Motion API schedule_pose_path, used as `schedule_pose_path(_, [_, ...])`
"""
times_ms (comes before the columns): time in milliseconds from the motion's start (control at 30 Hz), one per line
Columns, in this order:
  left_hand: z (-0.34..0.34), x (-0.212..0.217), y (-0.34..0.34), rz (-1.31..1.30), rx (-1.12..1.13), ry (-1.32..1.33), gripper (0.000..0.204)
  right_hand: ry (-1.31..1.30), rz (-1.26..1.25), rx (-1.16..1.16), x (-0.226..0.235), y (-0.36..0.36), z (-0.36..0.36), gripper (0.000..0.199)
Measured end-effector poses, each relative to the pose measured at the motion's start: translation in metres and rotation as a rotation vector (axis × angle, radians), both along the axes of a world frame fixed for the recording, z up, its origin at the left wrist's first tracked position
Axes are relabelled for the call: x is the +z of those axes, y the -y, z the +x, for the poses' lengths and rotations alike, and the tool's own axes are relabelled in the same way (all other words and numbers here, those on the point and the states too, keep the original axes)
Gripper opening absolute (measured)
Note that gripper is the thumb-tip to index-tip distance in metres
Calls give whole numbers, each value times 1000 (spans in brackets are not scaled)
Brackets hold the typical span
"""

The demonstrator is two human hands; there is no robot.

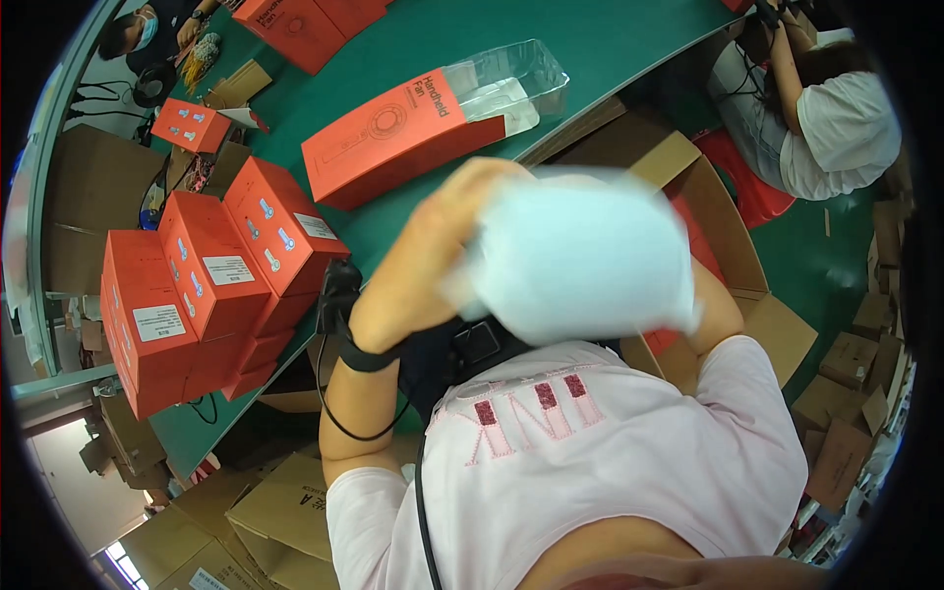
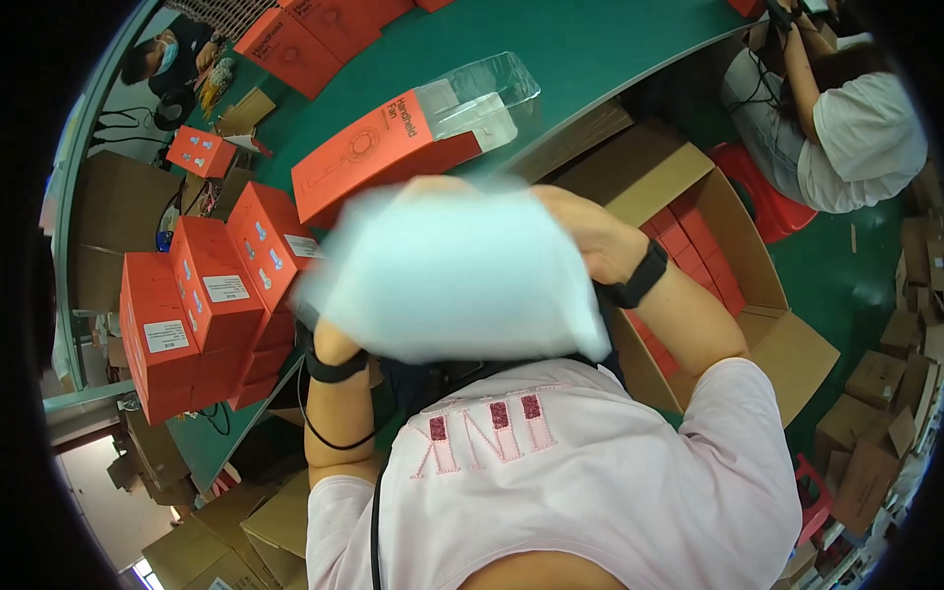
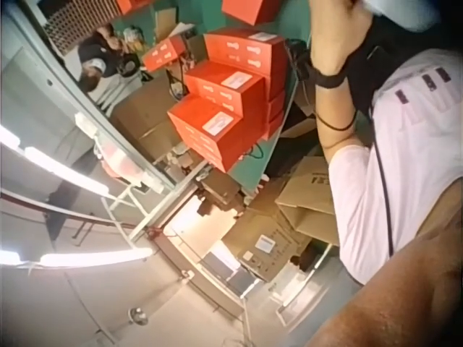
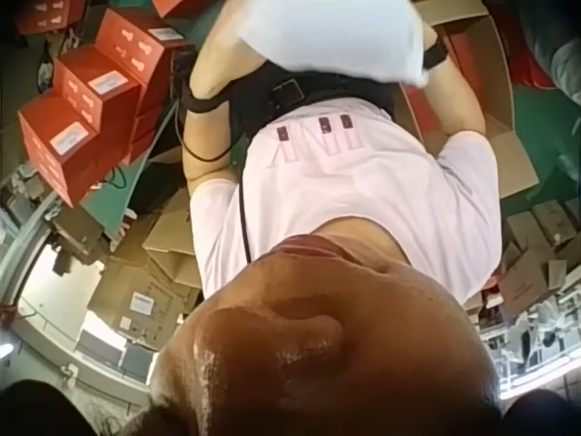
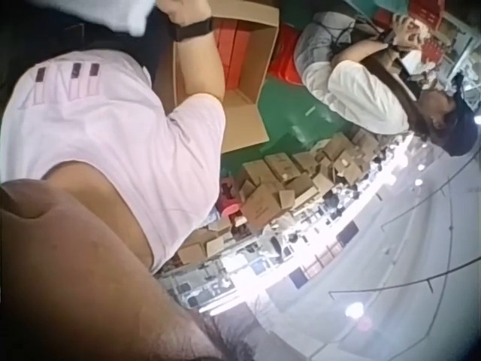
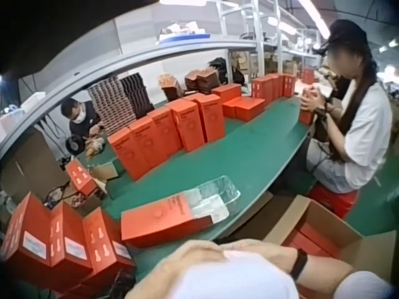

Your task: Wrapping electronic products in protective sleeves and placing them into retail boxes at a factory workstation.

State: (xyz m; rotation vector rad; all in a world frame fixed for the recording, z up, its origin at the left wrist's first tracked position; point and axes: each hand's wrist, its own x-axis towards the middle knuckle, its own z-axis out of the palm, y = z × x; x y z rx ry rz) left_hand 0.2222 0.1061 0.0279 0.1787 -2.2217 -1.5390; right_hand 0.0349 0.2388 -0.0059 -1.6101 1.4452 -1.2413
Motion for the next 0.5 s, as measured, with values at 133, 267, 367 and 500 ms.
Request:
schedule_pose_path(133, [-7,-5,-20,-405,-74,107,44,1091,714,229,-33,7,-33,32])
schedule_pose_path(267, [-13,-5,-24,-697,96,204,49,1122,722,310,1,6,-48,47])
schedule_pose_path(367, [-20,-2,-15,-814,168,168,37,264,499,418,23,16,-51,74])
schedule_pose_path(500, [-30,-10,7,-820,249,6,57,-60,316,323,55,37,-65,62])
